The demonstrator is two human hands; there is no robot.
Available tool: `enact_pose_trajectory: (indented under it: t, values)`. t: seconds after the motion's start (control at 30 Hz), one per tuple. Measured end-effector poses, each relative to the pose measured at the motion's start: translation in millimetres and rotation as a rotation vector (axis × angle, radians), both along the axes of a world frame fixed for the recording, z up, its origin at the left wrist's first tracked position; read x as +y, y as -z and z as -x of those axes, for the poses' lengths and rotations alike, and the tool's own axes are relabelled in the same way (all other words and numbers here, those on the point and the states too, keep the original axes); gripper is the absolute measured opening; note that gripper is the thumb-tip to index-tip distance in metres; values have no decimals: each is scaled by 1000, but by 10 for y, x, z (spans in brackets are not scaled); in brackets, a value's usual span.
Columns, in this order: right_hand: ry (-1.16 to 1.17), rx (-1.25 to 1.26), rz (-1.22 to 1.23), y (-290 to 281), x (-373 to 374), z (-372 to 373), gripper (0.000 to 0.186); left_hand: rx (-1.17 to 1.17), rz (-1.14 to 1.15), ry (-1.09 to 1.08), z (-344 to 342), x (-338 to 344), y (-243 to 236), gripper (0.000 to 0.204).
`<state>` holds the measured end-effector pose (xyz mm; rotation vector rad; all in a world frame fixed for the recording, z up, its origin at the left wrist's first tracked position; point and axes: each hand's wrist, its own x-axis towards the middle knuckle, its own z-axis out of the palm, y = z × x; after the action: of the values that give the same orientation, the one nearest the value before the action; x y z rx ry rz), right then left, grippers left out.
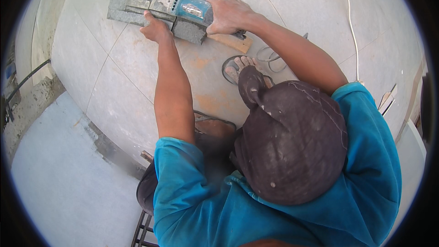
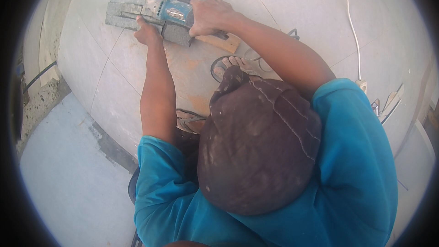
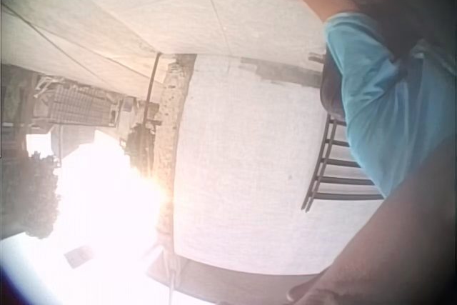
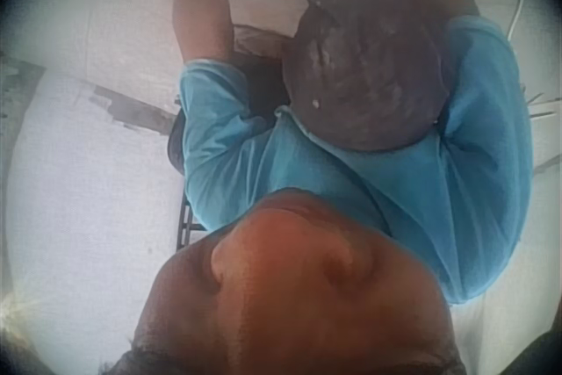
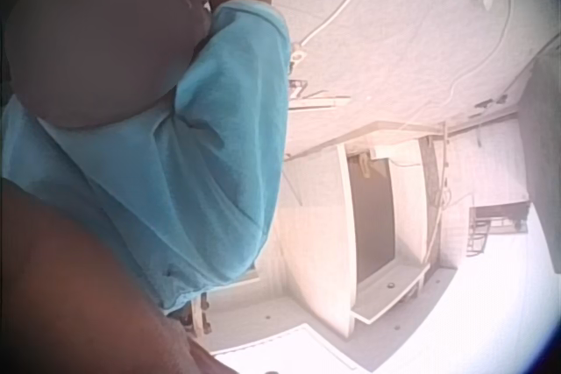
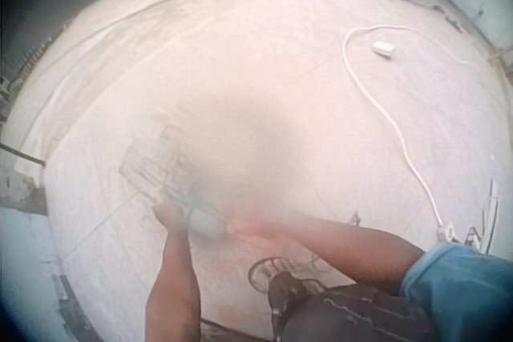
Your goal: The person measures and marks a stone tile with a tape measure and marker, then uses a spirit level to draw a straight line. The person then uses an angle grinder to cut the tile along the marked line.
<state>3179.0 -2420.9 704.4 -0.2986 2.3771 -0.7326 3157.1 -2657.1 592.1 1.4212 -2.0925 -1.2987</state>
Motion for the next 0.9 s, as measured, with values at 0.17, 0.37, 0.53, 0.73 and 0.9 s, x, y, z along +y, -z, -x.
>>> enact_pose_trajectory:
  t: [0.17, 0.37, 0.53, 0.73, 0.9]
  values:
    - [-2, -12, 15, 26, -35, 59, 68, -5, -22, 2, -7, 72, -82, 90]
    - [-13, -16, 1, 11, -140, 151, 67, 7, 28, 15, 5, -40, 45, 89]
    - [-12, -42, 0, -13, -218, 228, 67, 38, -57, 12, -5, 34, -38, 90]
    - [4, -17, 70, 91, -301, 311, 71, 27, -13, 3, -1, 34, -41, 89]
    - [-18, -6, 45, 79, -351, 364, 70, 35, -35, 3, 0, 16, -8, 86]
